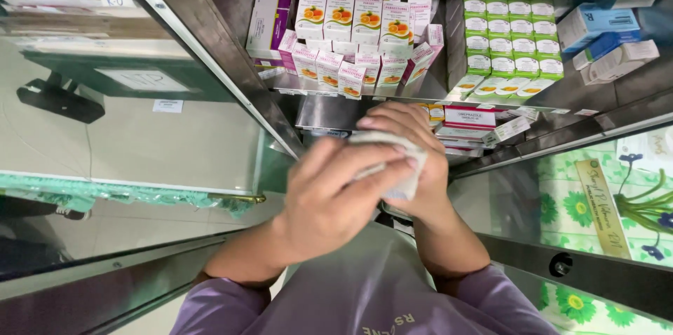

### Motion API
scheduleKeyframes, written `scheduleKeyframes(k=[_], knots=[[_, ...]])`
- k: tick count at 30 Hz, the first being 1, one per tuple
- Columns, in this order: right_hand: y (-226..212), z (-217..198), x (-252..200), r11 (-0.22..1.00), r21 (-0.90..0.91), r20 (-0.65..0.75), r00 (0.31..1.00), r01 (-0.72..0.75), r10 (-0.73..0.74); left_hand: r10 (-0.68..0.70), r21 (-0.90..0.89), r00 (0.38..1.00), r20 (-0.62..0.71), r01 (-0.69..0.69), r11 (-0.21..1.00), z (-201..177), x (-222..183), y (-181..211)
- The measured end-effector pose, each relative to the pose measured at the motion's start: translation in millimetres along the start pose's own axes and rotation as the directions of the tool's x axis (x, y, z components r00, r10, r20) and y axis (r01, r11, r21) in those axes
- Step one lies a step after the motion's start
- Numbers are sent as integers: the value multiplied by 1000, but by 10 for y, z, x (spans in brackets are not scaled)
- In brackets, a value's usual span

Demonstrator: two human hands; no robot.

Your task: The person wipes small green and white boxes with a cloth inside a glass display cabinet. They handle the boxes one by one, turning them over to clean different sides before placing them back on the shelf.

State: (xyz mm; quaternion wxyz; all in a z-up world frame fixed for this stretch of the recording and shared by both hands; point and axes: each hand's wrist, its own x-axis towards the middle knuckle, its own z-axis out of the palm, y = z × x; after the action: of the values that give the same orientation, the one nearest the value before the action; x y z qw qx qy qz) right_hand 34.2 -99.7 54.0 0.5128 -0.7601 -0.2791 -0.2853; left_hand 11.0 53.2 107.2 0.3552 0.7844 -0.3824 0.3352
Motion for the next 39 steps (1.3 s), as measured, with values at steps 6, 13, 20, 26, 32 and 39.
scheduleKeyframes(k=[6, 13, 20, 26, 32, 39], knots=[[57, -103, -275, 988, 23, -20, 988, -151, 152, -92, -166, 974, 209, 128, 978, -165, -158, -191], [559, -17, -1056, 540, 782, 49, 895, -310, 443, -108, -491, 977, 183, 186, 851, 175, -437, -258], [703, -26, -1231, -208, 971, 207, 852, -119, 480, 30, -578, 985, 170, 75, 813, 779, -758, -53], [948, -255, -1557, -94, 995, 88, 824, -43, 559, 48, -579, 994, 102, 21, 815, 1360, -710, -23], [975, -684, -1634, -206, 979, 148, 699, -1, 699, -63, -626, 995, 78, 98, 773, 1724, -537, 83], [1383, -1175, -1840, -197, 980, 159, 676, -21, 720, -259, -598, 949, 178, 313, 737, 2201, -1083, 443]])
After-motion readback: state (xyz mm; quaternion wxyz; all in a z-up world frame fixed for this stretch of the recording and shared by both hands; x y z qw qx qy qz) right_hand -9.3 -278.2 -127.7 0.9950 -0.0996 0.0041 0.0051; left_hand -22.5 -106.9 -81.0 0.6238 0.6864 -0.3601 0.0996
